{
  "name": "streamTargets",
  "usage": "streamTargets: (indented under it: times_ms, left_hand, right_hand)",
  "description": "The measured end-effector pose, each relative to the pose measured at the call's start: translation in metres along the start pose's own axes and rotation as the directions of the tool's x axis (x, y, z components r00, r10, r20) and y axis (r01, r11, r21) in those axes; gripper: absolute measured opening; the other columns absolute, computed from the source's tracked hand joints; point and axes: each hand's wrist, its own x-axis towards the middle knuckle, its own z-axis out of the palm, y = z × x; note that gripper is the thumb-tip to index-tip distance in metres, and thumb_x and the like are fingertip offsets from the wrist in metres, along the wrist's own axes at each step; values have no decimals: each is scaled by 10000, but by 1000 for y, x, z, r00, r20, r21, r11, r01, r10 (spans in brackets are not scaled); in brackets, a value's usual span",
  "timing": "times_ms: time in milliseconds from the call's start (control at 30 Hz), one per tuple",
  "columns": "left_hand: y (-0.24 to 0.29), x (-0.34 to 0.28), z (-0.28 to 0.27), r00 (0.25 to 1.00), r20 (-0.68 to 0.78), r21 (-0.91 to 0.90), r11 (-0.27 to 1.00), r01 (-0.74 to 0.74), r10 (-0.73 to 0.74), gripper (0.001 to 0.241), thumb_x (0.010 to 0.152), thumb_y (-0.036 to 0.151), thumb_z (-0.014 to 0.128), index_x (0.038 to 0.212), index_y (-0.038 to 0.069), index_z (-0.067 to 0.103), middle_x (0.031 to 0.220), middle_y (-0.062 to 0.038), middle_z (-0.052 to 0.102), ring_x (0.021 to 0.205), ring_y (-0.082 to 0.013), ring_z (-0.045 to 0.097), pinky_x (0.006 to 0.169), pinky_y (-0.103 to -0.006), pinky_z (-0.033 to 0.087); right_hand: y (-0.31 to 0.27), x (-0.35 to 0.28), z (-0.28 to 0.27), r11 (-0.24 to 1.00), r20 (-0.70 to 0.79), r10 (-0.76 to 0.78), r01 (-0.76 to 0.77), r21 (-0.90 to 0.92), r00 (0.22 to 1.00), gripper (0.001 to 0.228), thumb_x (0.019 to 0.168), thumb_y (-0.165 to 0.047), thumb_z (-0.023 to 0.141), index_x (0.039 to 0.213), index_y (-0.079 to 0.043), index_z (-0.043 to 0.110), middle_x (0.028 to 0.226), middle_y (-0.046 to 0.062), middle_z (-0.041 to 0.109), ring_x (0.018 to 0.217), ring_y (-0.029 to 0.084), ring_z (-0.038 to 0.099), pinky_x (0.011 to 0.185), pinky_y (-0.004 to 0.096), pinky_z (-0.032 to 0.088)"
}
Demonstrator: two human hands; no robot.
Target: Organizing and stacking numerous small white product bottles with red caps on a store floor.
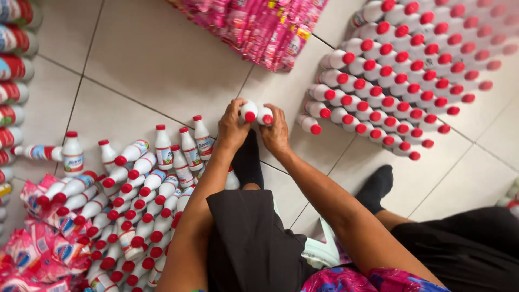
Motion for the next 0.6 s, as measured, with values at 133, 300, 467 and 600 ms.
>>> streamTargets:
  times_ms: [133,300,467,600]
  left_hand:
    - [33,-29,-8,982,181,57,996,-68,57,520,763,14,773,1211,129,536,1146,-143,678,1005,-395,671,821,-469,551]
    - [43,-59,16,914,393,111,982,-153,98,478,770,61,817,1165,145,561,1034,-112,692,932,-347,697,781,-453,559]
    - [47,-74,70,837,543,14,996,-86,65,485,769,71,816,1178,122,560,1104,-119,672,916,-313,721,759,-407,587]
    - [34,-86,108,789,594,-166,984,-68,154,518,767,44,789,1231,95,564,1202,-144,620,1011,-324,715,840,-377,618]
  right_hand:
    - [-11,-55,-35,996,-18,71,-70,45,997,547,826,13,709,1343,-77,556,1252,202,595,1164,424,597,977,455,508]
    - [3,-111,-65,989,-46,130,-126,77,991,524,848,22,703,1340,-57,541,1278,211,585,1167,427,589,970,461,509]
    - [39,-125,-97,968,-152,251,-244,64,956,504,863,-11,717,1333,-66,545,1278,203,580,1159,420,588,965,454,511]
    - [66,-120,-120,970,-236,238,-242,10,942,505,854,-20,722,1328,-71,553,1286,190,588,1195,416,566,1005,459,489]
